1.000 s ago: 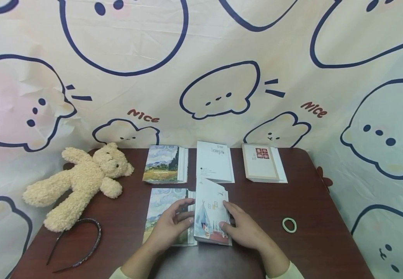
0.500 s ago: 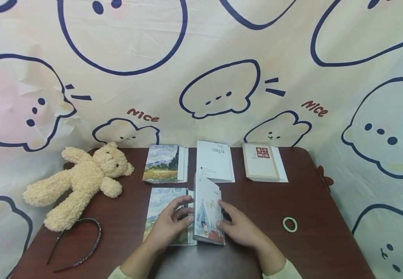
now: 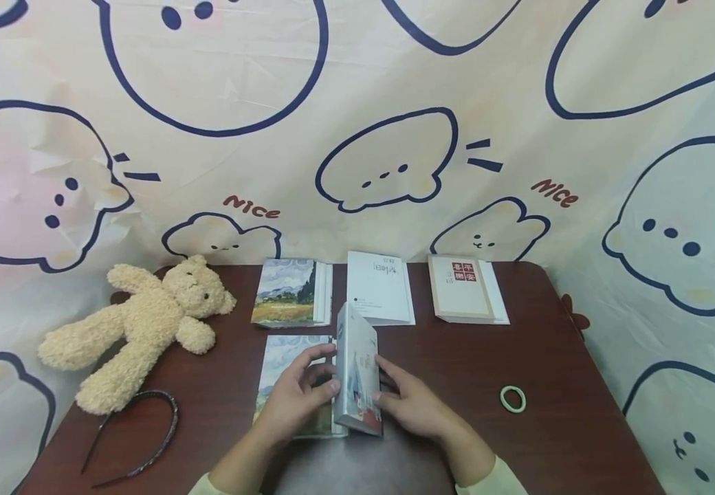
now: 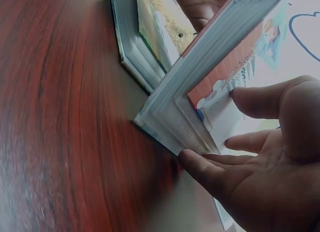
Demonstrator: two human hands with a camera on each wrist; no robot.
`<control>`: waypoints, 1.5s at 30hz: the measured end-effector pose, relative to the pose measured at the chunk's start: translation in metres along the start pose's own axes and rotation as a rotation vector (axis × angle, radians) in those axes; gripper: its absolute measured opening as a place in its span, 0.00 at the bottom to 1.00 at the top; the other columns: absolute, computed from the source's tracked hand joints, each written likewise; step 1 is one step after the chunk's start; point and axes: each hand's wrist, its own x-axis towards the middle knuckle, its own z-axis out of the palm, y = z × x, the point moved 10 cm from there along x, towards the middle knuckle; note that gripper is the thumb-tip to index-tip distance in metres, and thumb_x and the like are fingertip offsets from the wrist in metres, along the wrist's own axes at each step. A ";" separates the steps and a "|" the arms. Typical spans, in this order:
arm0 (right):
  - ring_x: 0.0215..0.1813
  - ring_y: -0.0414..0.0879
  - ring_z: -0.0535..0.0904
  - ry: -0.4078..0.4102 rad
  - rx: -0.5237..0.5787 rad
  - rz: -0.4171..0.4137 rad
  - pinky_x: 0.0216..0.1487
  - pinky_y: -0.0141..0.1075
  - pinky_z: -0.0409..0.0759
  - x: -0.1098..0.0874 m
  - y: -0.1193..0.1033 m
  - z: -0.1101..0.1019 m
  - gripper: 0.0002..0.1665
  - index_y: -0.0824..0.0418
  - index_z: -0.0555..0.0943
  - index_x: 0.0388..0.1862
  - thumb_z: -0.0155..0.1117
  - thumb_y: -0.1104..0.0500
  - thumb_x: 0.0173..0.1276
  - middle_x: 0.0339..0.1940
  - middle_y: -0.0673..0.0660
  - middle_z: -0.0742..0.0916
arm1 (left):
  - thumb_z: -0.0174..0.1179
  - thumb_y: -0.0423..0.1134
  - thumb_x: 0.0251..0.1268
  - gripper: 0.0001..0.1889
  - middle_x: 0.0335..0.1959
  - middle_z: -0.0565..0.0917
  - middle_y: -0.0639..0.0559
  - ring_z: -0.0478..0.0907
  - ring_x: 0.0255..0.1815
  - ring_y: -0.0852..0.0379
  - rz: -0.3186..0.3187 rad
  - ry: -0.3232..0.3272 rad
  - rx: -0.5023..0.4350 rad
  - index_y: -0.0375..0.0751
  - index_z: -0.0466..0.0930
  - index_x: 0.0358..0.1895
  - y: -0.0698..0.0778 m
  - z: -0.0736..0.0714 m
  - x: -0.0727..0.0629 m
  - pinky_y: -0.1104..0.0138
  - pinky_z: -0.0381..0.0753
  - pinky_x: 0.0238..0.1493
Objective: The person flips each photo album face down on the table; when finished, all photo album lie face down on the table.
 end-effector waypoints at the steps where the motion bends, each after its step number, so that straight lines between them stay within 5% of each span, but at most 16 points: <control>1: 0.76 0.63 0.68 -0.001 0.009 -0.002 0.73 0.63 0.65 0.000 -0.001 0.001 0.42 0.58 0.57 0.85 0.62 0.54 0.79 0.79 0.68 0.69 | 0.70 0.38 0.70 0.32 0.62 0.76 0.35 0.76 0.62 0.41 0.004 0.003 0.006 0.46 0.69 0.74 0.001 0.000 0.000 0.47 0.86 0.52; 13: 0.74 0.60 0.72 -0.005 0.055 0.012 0.74 0.63 0.64 0.006 -0.001 0.011 0.43 0.59 0.56 0.85 0.61 0.51 0.80 0.75 0.65 0.74 | 0.69 0.36 0.71 0.31 0.61 0.71 0.32 0.78 0.58 0.37 0.058 -0.020 0.015 0.44 0.69 0.74 0.014 0.003 0.000 0.56 0.87 0.50; 20: 0.73 0.62 0.71 0.052 -0.016 -0.029 0.71 0.62 0.69 0.002 -0.011 0.004 0.38 0.59 0.63 0.82 0.63 0.55 0.78 0.74 0.64 0.75 | 0.68 0.34 0.70 0.32 0.57 0.73 0.33 0.83 0.53 0.41 0.065 -0.026 -0.006 0.43 0.68 0.74 0.017 0.007 0.001 0.58 0.87 0.50; 34: 0.68 0.56 0.78 0.099 0.029 -0.135 0.62 0.35 0.79 -0.009 -0.038 -0.014 0.32 0.59 0.66 0.78 0.62 0.56 0.80 0.68 0.61 0.81 | 0.70 0.37 0.70 0.33 0.65 0.71 0.38 0.76 0.60 0.42 0.064 -0.038 0.005 0.45 0.66 0.75 0.011 0.020 0.007 0.61 0.85 0.54; 45: 0.67 0.58 0.78 0.155 0.071 -0.152 0.60 0.33 0.80 -0.019 -0.052 -0.030 0.30 0.60 0.68 0.77 0.60 0.55 0.81 0.68 0.63 0.80 | 0.69 0.40 0.71 0.31 0.66 0.73 0.43 0.75 0.58 0.46 0.049 -0.037 0.051 0.46 0.69 0.74 0.002 0.030 0.007 0.62 0.86 0.47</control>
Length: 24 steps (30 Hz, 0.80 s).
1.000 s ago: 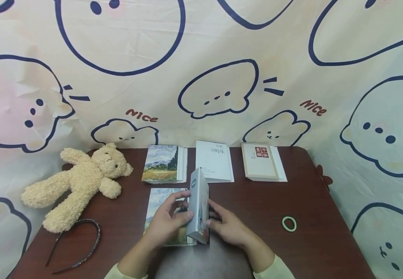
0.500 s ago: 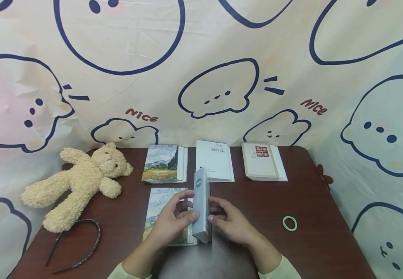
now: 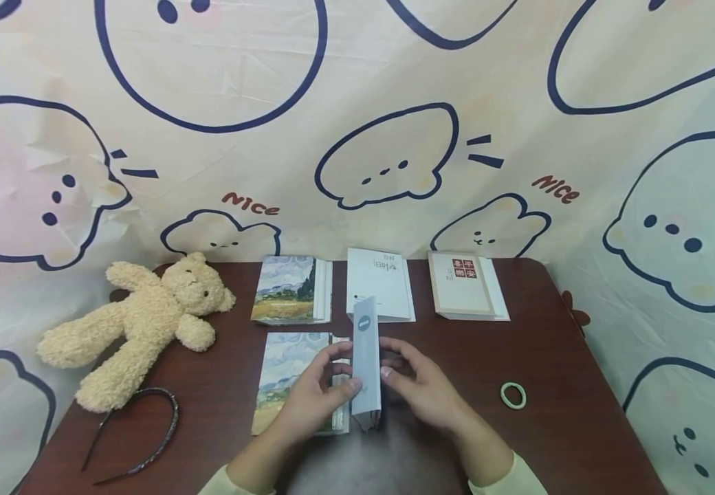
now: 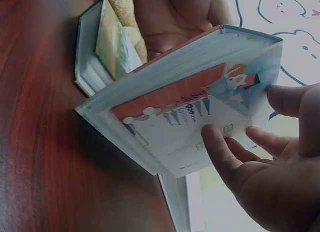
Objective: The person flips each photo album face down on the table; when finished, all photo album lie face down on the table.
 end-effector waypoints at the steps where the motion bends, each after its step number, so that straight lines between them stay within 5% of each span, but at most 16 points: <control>1: 0.67 0.58 0.78 0.003 0.003 0.004 0.60 0.33 0.80 0.000 0.000 -0.001 0.30 0.60 0.68 0.77 0.60 0.54 0.81 0.68 0.62 0.80 | 0.68 0.41 0.71 0.31 0.66 0.73 0.43 0.75 0.58 0.46 -0.005 0.000 0.005 0.46 0.69 0.74 -0.001 0.001 0.000 0.62 0.86 0.46; 14: 0.62 0.59 0.79 0.044 -0.026 -0.010 0.56 0.36 0.82 -0.009 -0.005 -0.020 0.31 0.60 0.65 0.78 0.59 0.55 0.81 0.61 0.63 0.82 | 0.67 0.42 0.73 0.30 0.61 0.78 0.39 0.77 0.60 0.43 0.010 -0.044 0.046 0.42 0.69 0.73 -0.008 0.017 -0.002 0.64 0.86 0.46; 24: 0.59 0.57 0.81 0.064 -0.024 -0.021 0.50 0.39 0.85 -0.018 -0.003 -0.034 0.33 0.61 0.62 0.80 0.60 0.58 0.81 0.63 0.66 0.78 | 0.67 0.45 0.73 0.27 0.66 0.75 0.47 0.76 0.62 0.43 0.031 -0.082 0.197 0.47 0.73 0.71 -0.017 0.030 -0.002 0.49 0.79 0.60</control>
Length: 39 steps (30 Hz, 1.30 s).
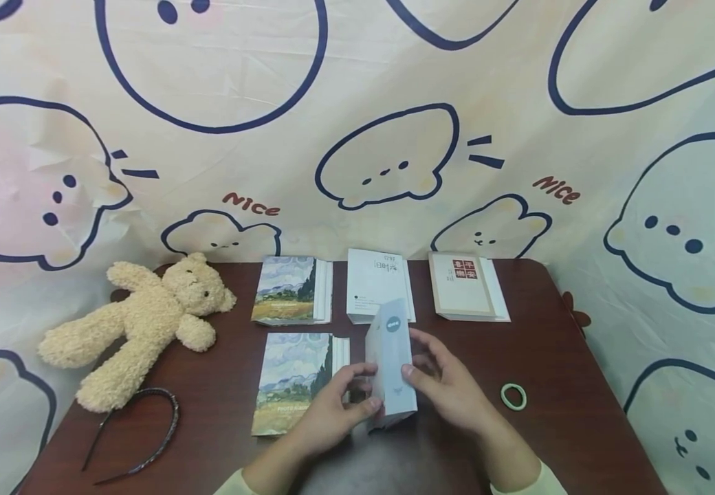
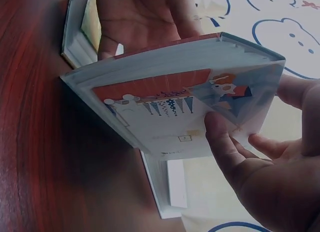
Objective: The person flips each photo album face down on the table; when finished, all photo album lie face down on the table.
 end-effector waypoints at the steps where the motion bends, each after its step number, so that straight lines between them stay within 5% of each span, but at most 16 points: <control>1: 0.59 0.57 0.81 0.001 0.000 0.000 0.50 0.39 0.85 0.000 0.000 -0.001 0.34 0.61 0.62 0.80 0.60 0.58 0.80 0.64 0.66 0.78 | 0.67 0.45 0.73 0.26 0.66 0.75 0.48 0.76 0.62 0.44 -0.005 -0.001 0.000 0.48 0.73 0.71 -0.001 0.001 0.000 0.50 0.80 0.60; 7: 0.59 0.57 0.81 0.018 0.006 0.016 0.50 0.38 0.86 -0.004 0.006 -0.006 0.37 0.62 0.62 0.80 0.64 0.59 0.78 0.65 0.67 0.77 | 0.67 0.46 0.72 0.24 0.63 0.74 0.50 0.76 0.61 0.46 -0.028 -0.006 0.005 0.49 0.75 0.69 -0.003 0.006 0.001 0.65 0.83 0.54; 21: 0.65 0.60 0.78 0.062 0.016 0.103 0.52 0.36 0.85 -0.015 0.026 -0.030 0.43 0.61 0.59 0.81 0.69 0.58 0.74 0.71 0.68 0.75 | 0.68 0.46 0.71 0.22 0.59 0.80 0.47 0.82 0.56 0.47 -0.107 -0.033 0.060 0.53 0.78 0.66 -0.013 0.009 -0.005 0.65 0.84 0.50; 31: 0.62 0.61 0.80 0.092 -0.026 0.156 0.48 0.36 0.86 -0.024 0.036 -0.043 0.46 0.61 0.58 0.81 0.72 0.59 0.72 0.70 0.69 0.75 | 0.65 0.45 0.74 0.22 0.65 0.79 0.48 0.76 0.69 0.45 -0.107 -0.074 0.025 0.51 0.78 0.68 -0.017 0.017 -0.006 0.53 0.75 0.69; 39: 0.60 0.59 0.82 0.125 -0.055 0.187 0.47 0.35 0.86 -0.028 0.051 -0.051 0.46 0.64 0.60 0.81 0.72 0.61 0.70 0.69 0.70 0.77 | 0.65 0.45 0.74 0.24 0.66 0.78 0.49 0.74 0.70 0.46 -0.099 -0.105 0.049 0.49 0.76 0.70 -0.020 0.020 -0.006 0.53 0.73 0.71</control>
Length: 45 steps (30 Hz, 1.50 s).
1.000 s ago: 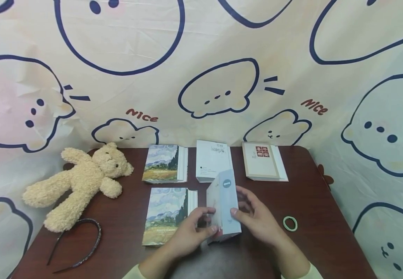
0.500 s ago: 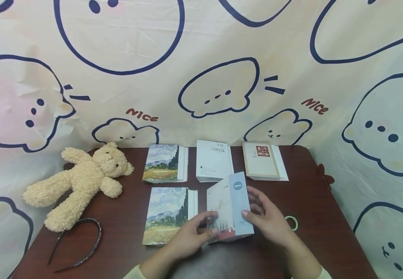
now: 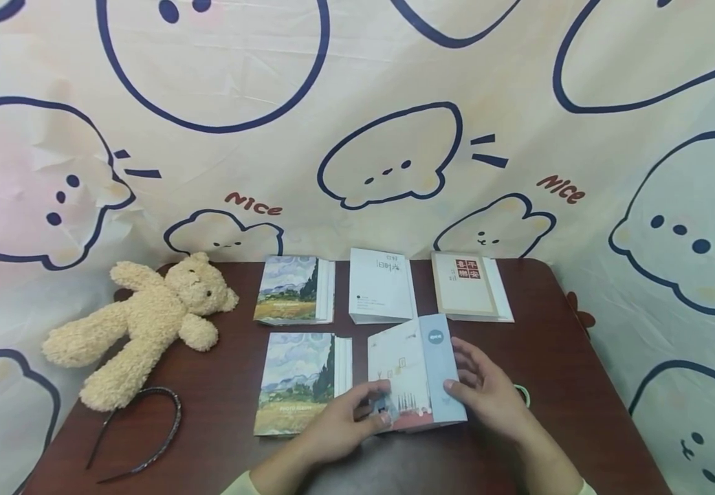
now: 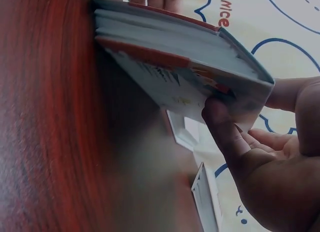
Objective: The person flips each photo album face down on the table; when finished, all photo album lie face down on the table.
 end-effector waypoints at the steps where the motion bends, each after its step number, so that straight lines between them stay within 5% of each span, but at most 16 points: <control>1: 0.60 0.58 0.82 0.004 -0.007 0.009 0.48 0.34 0.86 0.000 0.002 -0.001 0.46 0.64 0.60 0.81 0.72 0.61 0.70 0.69 0.69 0.77 | 0.65 0.45 0.74 0.25 0.66 0.79 0.49 0.74 0.70 0.47 0.005 -0.001 0.006 0.48 0.76 0.70 0.001 0.000 0.000 0.53 0.73 0.71; 12: 0.59 0.54 0.83 0.021 -0.052 0.108 0.47 0.34 0.86 0.006 0.029 -0.002 0.47 0.66 0.58 0.82 0.71 0.58 0.72 0.71 0.70 0.76 | 0.65 0.44 0.73 0.27 0.68 0.77 0.46 0.72 0.72 0.49 0.000 -0.047 0.054 0.42 0.74 0.71 0.001 0.004 0.001 0.57 0.71 0.72; 23: 0.55 0.52 0.82 0.025 -0.255 0.168 0.48 0.37 0.83 0.010 0.042 -0.001 0.42 0.65 0.64 0.80 0.70 0.56 0.72 0.68 0.67 0.80 | 0.66 0.45 0.72 0.28 0.70 0.76 0.46 0.72 0.72 0.48 -0.029 -0.059 0.115 0.42 0.73 0.72 -0.001 0.005 0.000 0.58 0.72 0.72; 32: 0.47 0.47 0.77 0.033 -0.511 0.089 0.44 0.39 0.76 0.012 0.042 0.001 0.34 0.67 0.73 0.73 0.69 0.58 0.71 0.55 0.60 0.84 | 0.67 0.45 0.71 0.30 0.70 0.76 0.47 0.72 0.72 0.48 -0.018 -0.038 0.115 0.43 0.73 0.73 0.003 0.003 -0.001 0.61 0.71 0.72; 45: 0.47 0.45 0.77 0.021 -0.569 0.031 0.45 0.39 0.78 0.019 0.037 0.013 0.30 0.68 0.77 0.69 0.69 0.62 0.70 0.63 0.62 0.79 | 0.66 0.46 0.72 0.30 0.72 0.75 0.47 0.71 0.74 0.46 -0.026 -0.022 0.127 0.46 0.72 0.74 0.003 -0.006 -0.003 0.58 0.70 0.73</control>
